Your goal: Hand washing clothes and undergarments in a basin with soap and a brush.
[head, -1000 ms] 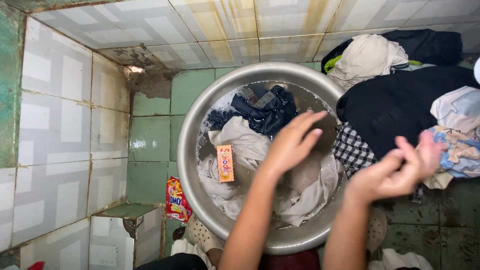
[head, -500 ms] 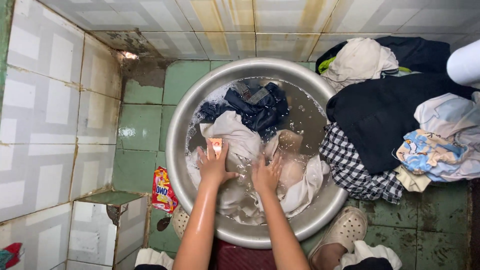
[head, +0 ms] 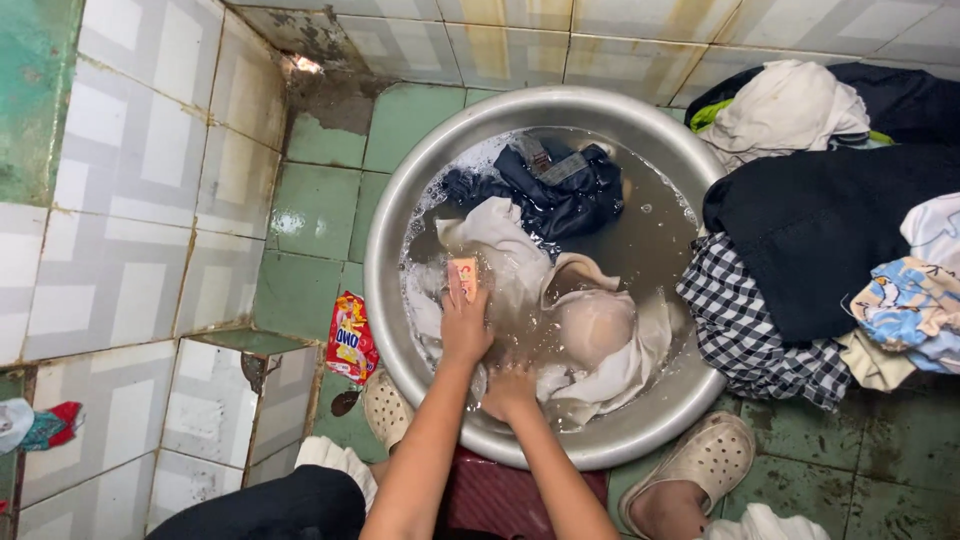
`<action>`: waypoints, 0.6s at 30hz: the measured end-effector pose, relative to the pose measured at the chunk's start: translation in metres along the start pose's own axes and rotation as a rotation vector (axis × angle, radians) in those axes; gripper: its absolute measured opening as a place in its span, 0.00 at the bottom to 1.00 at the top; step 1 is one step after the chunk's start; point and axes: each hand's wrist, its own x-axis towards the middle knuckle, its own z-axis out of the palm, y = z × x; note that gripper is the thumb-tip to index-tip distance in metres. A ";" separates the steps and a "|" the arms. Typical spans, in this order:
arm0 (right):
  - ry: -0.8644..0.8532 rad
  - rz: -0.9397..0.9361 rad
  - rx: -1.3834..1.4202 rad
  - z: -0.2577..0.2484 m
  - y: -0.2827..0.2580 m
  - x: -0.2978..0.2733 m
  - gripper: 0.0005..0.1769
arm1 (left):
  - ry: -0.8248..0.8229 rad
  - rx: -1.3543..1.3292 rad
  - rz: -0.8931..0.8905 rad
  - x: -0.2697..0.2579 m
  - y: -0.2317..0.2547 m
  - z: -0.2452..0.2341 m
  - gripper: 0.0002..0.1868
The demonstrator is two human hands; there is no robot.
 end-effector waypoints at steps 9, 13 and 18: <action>-0.087 -0.160 0.230 -0.028 -0.017 -0.043 0.32 | 0.327 -0.761 -0.252 0.041 -0.028 0.032 0.05; -0.001 -0.379 0.462 0.016 -0.023 -0.008 0.35 | 0.387 -0.819 -0.227 0.043 0.018 -0.021 0.05; 0.082 -0.622 0.570 -0.029 -0.024 -0.035 0.22 | 0.175 -0.627 0.216 0.041 0.068 -0.091 0.31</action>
